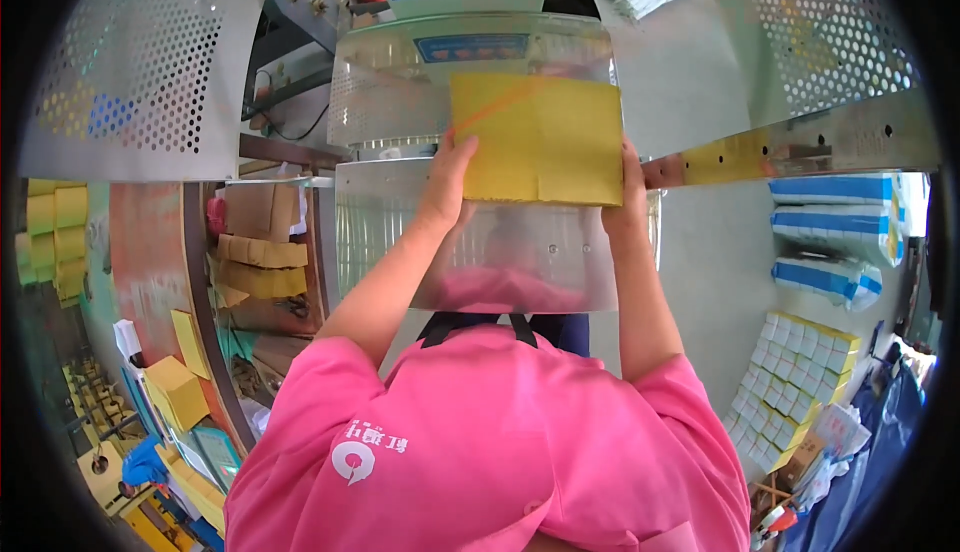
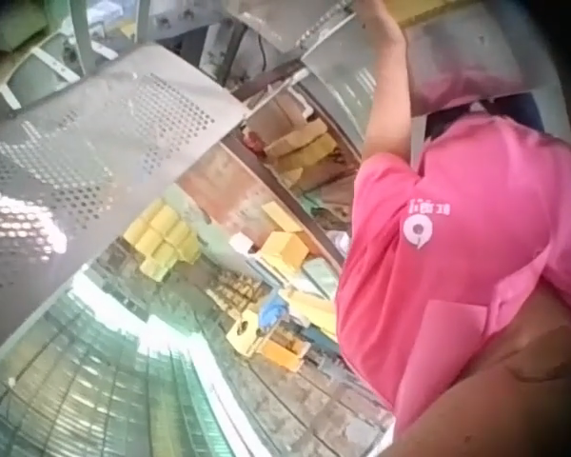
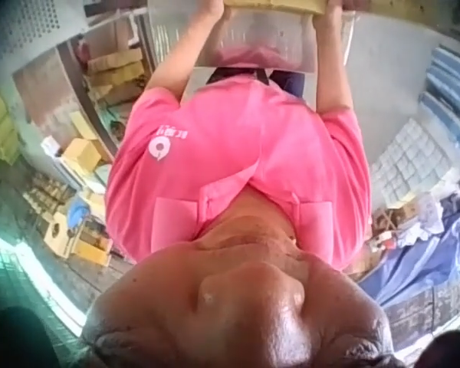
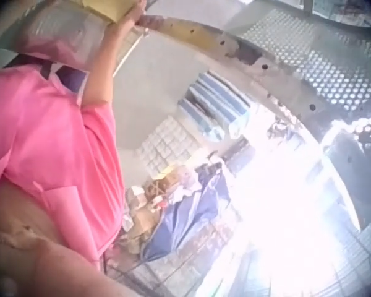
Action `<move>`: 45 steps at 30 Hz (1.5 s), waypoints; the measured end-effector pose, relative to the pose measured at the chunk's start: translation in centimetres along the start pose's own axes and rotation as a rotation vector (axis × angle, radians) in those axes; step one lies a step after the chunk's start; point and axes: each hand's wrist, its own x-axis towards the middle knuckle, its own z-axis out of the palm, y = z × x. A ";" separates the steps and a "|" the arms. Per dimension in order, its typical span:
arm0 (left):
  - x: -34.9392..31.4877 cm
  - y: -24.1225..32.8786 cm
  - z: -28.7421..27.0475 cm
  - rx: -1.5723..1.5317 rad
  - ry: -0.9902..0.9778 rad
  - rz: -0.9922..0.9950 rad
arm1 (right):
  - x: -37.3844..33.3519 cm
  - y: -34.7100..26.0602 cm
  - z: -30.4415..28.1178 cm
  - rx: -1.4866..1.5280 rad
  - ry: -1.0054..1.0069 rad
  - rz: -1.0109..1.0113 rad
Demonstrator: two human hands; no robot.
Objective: Counting, weighing, and bundling stacks of yellow paper sheets using an industrial scale and strapping machine.
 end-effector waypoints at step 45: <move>-13.6 2.8 -2.0 1.376 0.145 -0.064 | -6.2 1.8 -3.2 -0.584 0.013 -0.022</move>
